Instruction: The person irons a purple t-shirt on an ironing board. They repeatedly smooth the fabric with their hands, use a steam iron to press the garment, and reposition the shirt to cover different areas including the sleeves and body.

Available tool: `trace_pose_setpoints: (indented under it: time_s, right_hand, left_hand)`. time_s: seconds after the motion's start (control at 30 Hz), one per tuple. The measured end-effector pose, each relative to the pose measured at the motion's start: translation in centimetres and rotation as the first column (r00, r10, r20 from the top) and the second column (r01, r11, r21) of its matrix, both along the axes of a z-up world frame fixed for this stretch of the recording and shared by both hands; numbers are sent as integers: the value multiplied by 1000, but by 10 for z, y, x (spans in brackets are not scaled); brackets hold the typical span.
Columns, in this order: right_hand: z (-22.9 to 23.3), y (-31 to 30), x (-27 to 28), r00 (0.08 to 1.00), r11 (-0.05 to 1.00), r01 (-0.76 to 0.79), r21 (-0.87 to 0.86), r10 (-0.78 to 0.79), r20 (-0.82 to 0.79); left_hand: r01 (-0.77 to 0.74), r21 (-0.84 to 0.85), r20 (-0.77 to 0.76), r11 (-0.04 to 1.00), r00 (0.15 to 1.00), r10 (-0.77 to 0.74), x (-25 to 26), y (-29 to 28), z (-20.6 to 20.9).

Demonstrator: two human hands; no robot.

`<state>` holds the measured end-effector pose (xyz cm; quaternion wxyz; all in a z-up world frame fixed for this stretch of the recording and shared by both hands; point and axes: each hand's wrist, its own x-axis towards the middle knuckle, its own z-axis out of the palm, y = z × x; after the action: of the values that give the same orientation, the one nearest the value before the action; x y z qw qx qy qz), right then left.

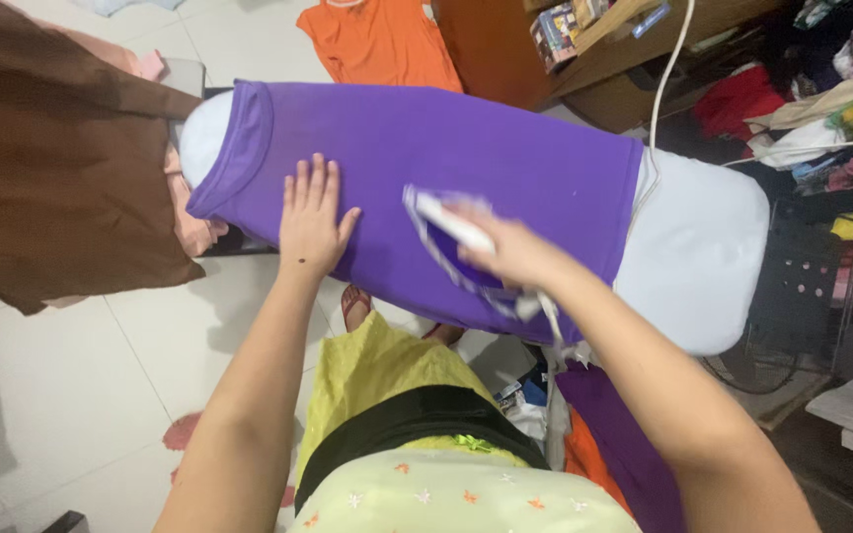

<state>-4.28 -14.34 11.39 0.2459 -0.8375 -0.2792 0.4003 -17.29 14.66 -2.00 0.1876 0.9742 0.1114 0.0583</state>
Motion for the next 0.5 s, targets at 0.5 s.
trace_pose_setpoints:
  time_s: [0.5]
  right_hand:
    - [-15,48,9,970,994,49,102,-71,232]
  left_hand:
    - [-149,94,10,984,989,148,-28,51,-1]
